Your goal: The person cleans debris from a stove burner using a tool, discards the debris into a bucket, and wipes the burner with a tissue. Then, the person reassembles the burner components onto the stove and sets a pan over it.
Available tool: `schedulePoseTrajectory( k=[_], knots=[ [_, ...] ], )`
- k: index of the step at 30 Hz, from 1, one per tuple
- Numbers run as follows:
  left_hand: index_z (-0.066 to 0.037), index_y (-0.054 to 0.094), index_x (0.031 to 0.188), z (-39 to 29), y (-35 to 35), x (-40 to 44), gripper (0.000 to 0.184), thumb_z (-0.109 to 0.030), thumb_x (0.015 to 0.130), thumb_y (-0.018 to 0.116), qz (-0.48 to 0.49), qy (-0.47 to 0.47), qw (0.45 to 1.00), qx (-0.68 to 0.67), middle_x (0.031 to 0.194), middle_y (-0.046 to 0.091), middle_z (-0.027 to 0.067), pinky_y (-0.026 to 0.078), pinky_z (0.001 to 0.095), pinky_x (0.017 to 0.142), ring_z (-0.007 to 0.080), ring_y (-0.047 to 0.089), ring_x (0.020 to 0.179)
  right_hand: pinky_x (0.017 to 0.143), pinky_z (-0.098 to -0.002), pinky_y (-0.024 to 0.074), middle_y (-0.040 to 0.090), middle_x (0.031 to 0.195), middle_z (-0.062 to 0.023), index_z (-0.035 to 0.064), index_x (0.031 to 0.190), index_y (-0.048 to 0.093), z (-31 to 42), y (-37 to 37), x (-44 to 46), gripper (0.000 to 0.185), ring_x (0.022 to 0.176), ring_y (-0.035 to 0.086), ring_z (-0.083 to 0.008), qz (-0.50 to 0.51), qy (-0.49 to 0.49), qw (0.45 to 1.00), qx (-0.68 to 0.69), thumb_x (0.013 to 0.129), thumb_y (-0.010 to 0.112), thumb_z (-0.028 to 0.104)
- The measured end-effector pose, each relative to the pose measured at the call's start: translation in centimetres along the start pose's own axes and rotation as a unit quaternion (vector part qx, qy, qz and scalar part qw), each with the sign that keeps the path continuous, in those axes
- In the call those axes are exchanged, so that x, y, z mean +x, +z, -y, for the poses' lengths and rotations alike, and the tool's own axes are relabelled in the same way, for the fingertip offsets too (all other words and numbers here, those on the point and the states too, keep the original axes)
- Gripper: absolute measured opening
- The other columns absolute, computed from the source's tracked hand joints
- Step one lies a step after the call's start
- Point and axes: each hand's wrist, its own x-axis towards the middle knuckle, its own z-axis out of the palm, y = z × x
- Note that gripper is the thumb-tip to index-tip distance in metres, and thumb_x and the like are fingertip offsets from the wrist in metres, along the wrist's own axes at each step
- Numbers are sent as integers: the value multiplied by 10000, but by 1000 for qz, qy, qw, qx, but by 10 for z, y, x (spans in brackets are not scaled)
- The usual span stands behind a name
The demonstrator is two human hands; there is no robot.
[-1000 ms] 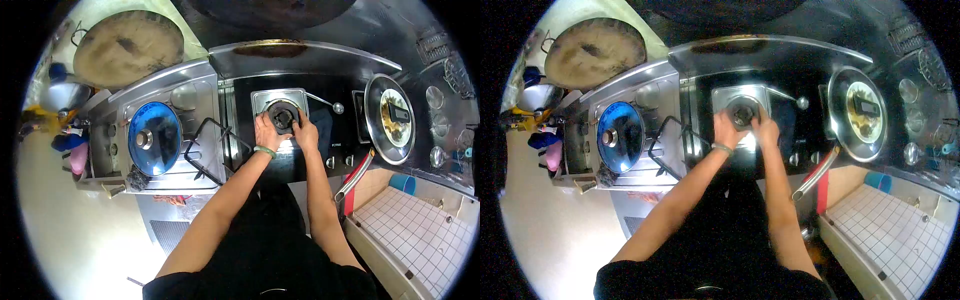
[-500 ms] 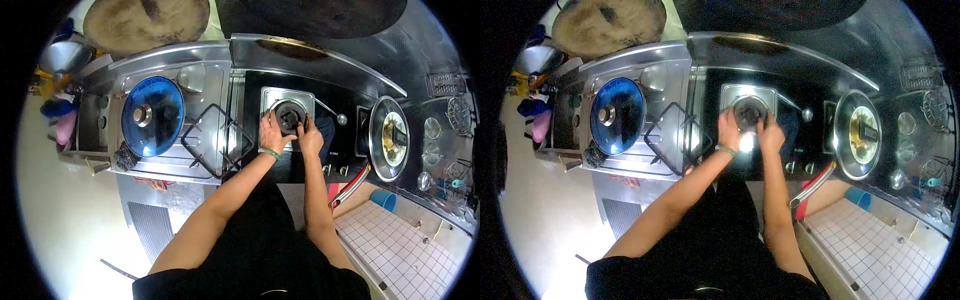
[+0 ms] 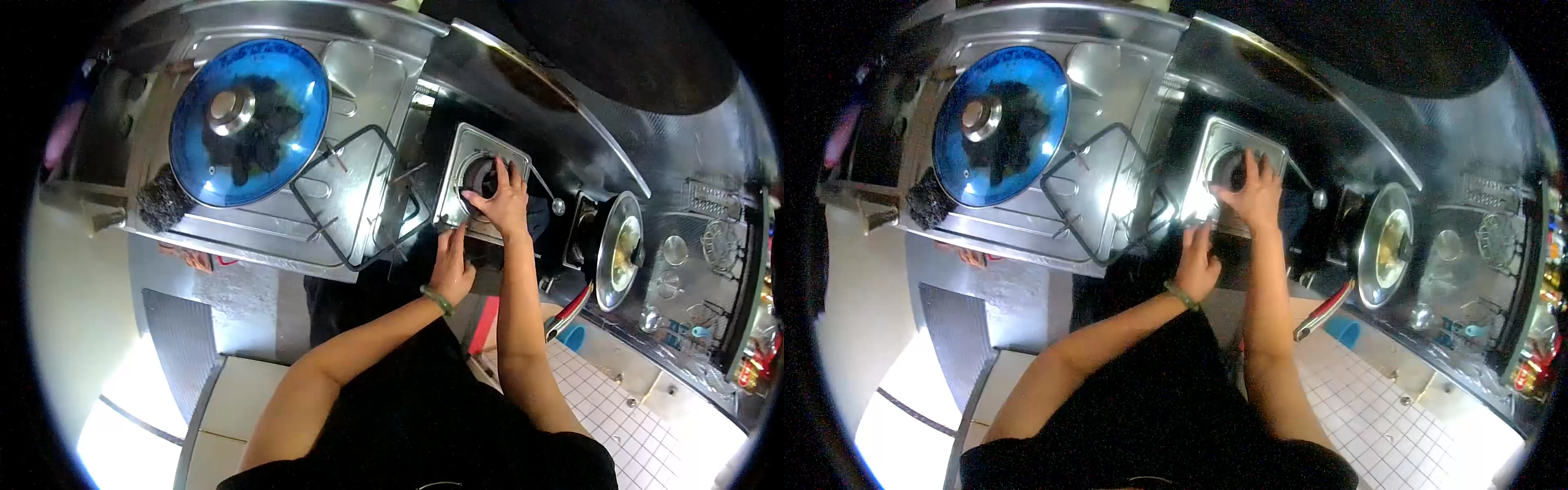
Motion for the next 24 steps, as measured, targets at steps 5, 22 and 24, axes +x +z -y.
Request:
schedulePoseTrajectory(
  k=[5,22,24],
  knots=[
    [-15,316,1439,14,-24,-30,760,85,717,531,-8,85,996,35,1320,373,243,437,408,963,398,474,1150,1013,-552,363,429,1381,-305,181,1404,474,-12,17,-1,921,1221,443,-479,-74,-56,996,20,615,793,531],
    [40,427,1335,48,-83,-55,598,-29,766,597,47,40,998,29,1275,420,237,433,413,980,386,509,1121,1059,-463,366,434,1378,-241,87,1348,502,-3,-6,1,849,1254,434,-408,-27,-48,997,51,635,841,400],
    [47,450,1301,46,-90,-58,553,-33,774,598,43,28,998,39,1282,417,234,427,413,994,386,501,1139,1051,-476,373,440,1364,-250,97,1346,506,-1,-9,0,853,1253,433,-415,-36,-32,997,63,628,846,406]
  ],
)
